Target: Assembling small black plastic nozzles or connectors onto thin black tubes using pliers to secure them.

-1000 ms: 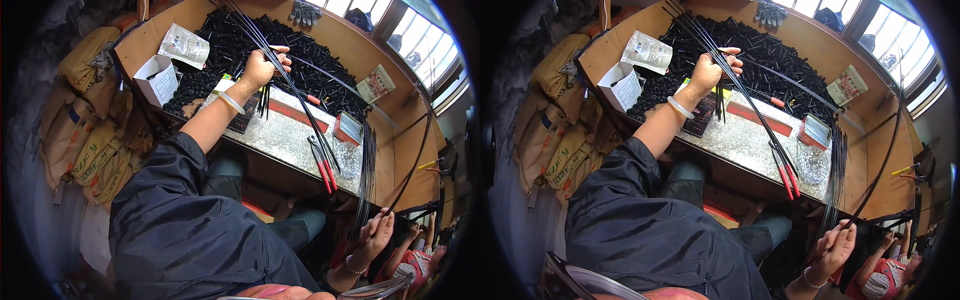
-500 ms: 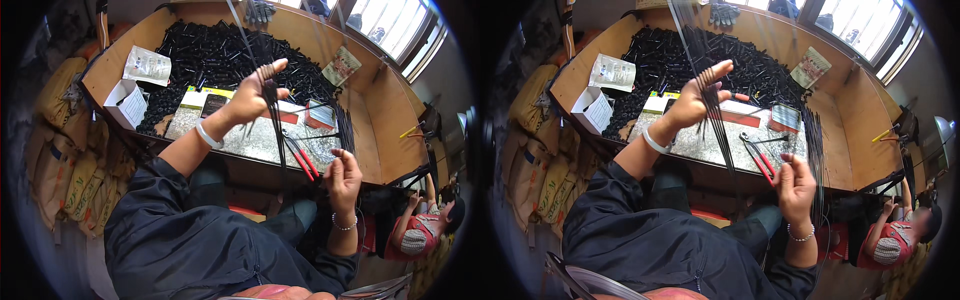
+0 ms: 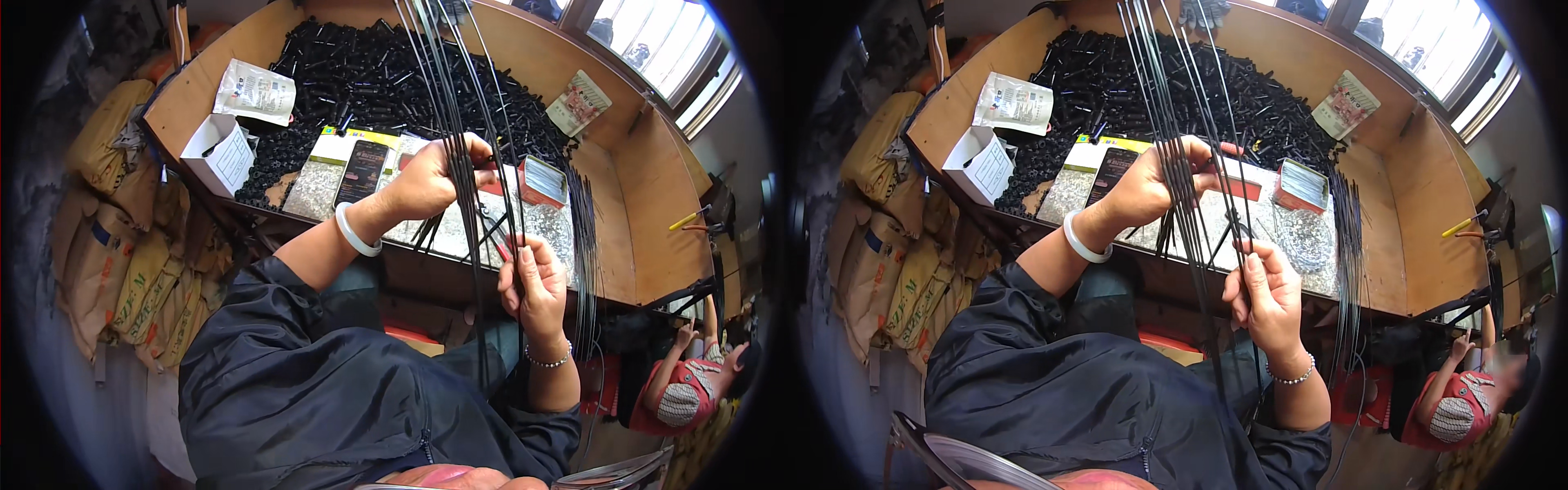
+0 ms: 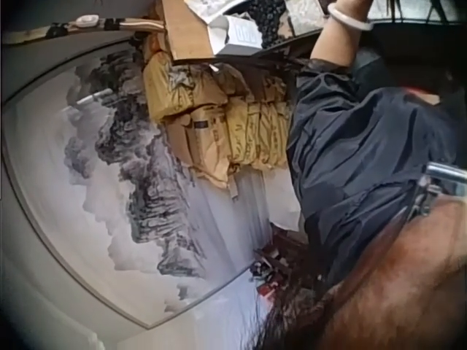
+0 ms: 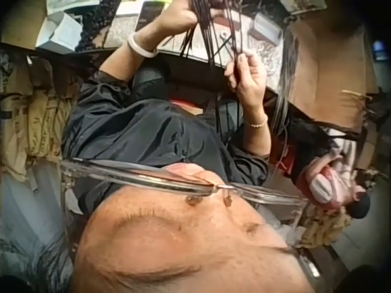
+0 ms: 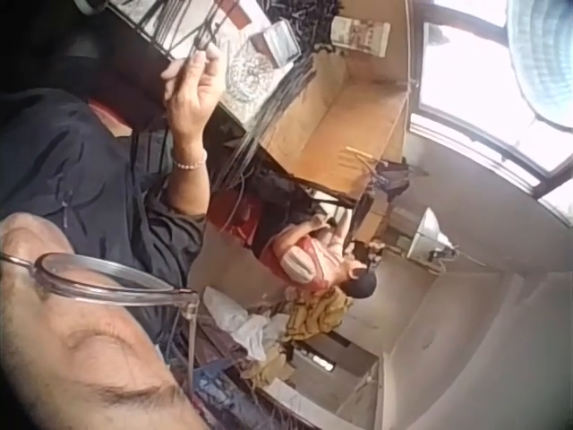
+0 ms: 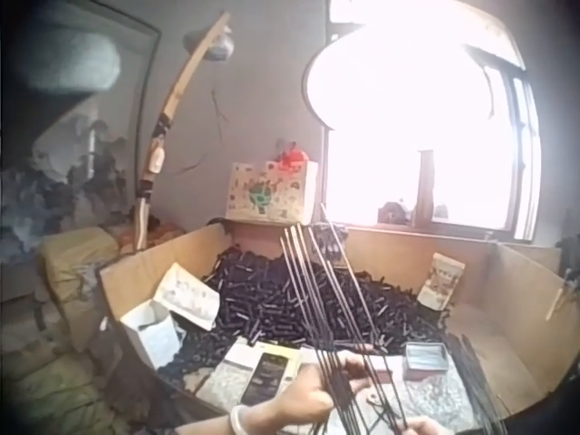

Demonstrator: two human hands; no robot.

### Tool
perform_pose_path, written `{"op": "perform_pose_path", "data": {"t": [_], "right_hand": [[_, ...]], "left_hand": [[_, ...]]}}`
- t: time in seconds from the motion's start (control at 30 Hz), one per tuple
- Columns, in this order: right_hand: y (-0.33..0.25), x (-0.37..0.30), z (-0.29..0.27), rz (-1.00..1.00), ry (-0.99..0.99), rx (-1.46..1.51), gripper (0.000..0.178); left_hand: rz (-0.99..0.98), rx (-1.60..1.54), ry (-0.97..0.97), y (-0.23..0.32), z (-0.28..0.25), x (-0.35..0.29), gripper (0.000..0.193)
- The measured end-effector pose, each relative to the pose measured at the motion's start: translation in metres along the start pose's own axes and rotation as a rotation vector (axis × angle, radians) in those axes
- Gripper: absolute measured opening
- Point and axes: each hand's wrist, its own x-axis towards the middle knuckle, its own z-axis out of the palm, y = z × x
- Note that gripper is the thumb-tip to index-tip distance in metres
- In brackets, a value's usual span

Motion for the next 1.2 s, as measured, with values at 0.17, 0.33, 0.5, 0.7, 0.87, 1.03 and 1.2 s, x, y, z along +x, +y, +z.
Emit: {"op": "perform_pose_path", "data": {"t": [0.17, 0.33, 0.5, 0.7, 0.87, 1.03, 1.2], "right_hand": [[0.006, -0.006, 0.001, 0.009, -0.003, -0.066, 0.02], [0.006, -0.022, -0.004, 0.041, -0.047, -0.12, 0.019], [0.005, -0.033, -0.003, 0.09, -0.106, -0.16, 0.022], [0.0, -0.041, -0.006, 0.143, -0.132, -0.158, 0.024], [-0.006, -0.062, -0.04, 0.135, 0.016, -0.164, 0.022], [-0.014, -0.075, -0.064, 0.0, 0.159, -0.177, 0.034], [-0.038, -0.057, -0.095, -0.131, 0.397, -0.251, 0.029]], "left_hand": [[0.089, 0.164, 0.109, -0.017, -0.011, -0.001, 0.025], [0.483, 0.627, 0.398, 0.0, -0.017, 0.001, 0.068], [0.294, 0.075, 0.171, 0.0, -0.029, 0.008, 0.067], [0.111, 0.029, 0.125, 0.01, -0.035, 0.009, 0.04], [0.213, -0.077, 0.238, 0.017, -0.042, 0.006, 0.022], [0.311, 0.005, 0.338, 0.019, -0.058, 0.019, 0.022], [0.4, 0.075, 0.404, 0.034, -0.096, 0.01, 0.03]]}}
